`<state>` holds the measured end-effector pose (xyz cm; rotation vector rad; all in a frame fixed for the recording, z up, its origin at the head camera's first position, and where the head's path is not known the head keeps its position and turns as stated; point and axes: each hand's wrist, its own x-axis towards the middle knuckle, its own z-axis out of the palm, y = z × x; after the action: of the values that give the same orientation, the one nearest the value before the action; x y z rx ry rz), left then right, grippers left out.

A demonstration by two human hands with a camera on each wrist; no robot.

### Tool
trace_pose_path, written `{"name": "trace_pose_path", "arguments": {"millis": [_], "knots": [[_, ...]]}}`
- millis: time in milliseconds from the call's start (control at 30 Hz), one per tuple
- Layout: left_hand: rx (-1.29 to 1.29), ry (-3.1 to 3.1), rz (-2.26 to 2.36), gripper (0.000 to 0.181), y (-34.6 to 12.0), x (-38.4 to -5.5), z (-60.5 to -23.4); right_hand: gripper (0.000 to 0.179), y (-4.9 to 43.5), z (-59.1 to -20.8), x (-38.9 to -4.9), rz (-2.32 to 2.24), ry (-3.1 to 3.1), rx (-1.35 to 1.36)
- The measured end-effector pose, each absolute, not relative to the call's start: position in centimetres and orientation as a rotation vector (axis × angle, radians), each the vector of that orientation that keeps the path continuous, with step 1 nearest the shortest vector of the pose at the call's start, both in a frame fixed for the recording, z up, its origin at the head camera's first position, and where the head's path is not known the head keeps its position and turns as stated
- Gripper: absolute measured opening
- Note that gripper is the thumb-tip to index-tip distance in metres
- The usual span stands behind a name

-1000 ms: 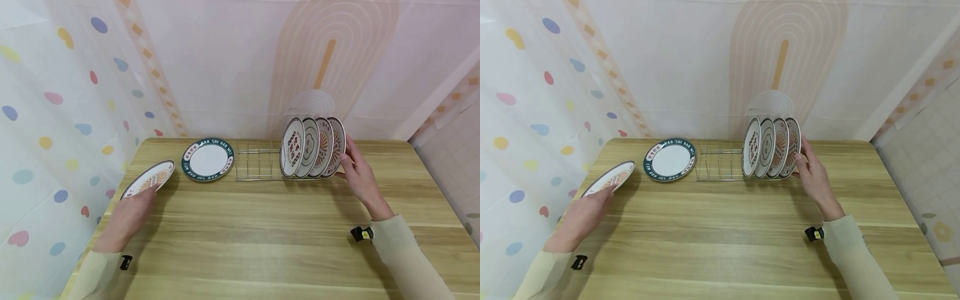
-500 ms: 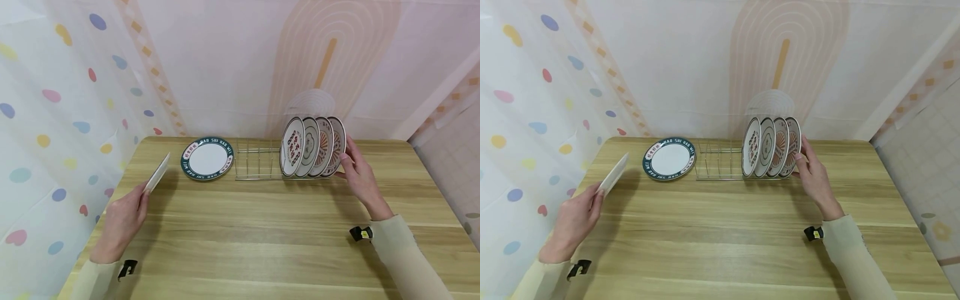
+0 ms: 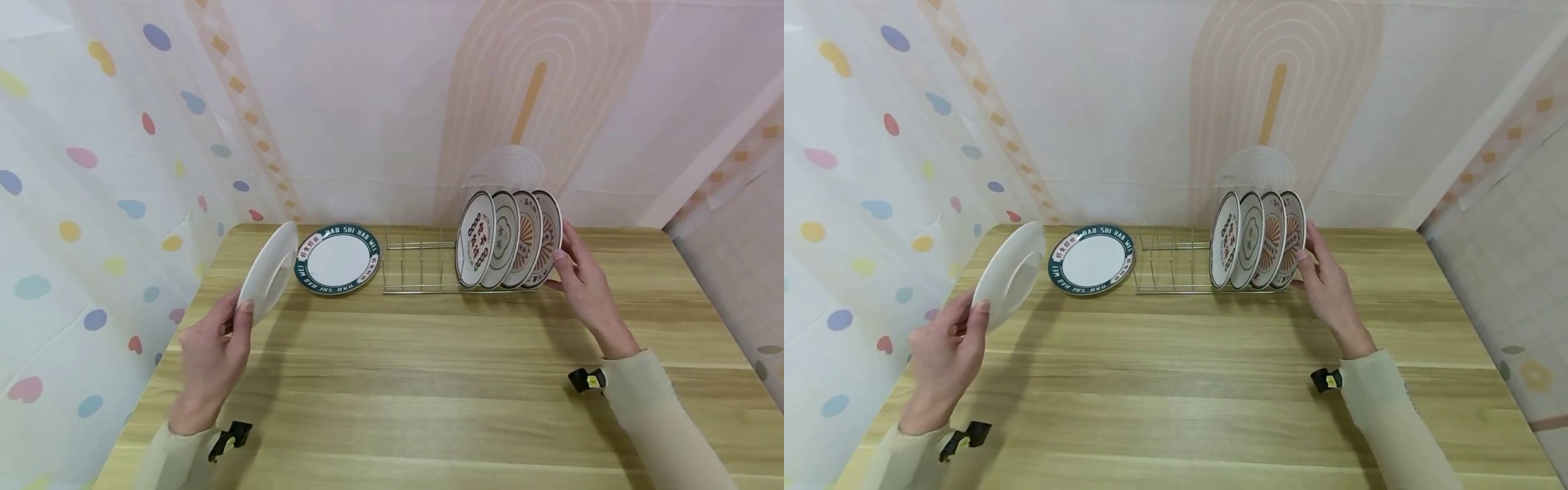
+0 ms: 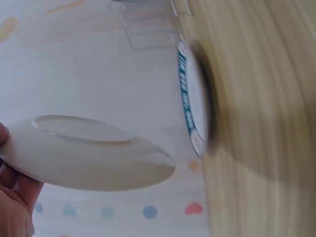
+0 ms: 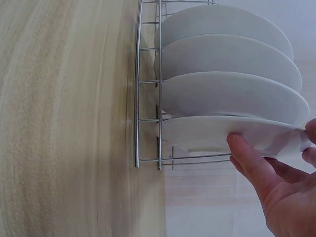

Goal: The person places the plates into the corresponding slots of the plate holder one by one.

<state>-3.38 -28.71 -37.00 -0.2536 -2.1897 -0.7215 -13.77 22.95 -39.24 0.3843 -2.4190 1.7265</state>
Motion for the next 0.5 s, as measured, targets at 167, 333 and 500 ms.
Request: {"name": "trace_pose_path", "arguments": {"millis": [167,333,500], "knots": [[-0.257,-2.125,-0.899,0.022,-26.7,-3.7,-36.2,0.058,22.9,-39.3,-13.8,1.709,-2.429,0.371],[-0.279,-2.042,-1.033,0.023,-24.5,-4.1,-35.6,0.058,22.8,-39.3,-13.7,1.7,-2.437,0.36],[-0.315,-1.985,-1.119,0.023,-22.5,-4.8,-35.2,0.058,22.8,-39.3,-13.8,1.716,-2.419,0.363]]}}
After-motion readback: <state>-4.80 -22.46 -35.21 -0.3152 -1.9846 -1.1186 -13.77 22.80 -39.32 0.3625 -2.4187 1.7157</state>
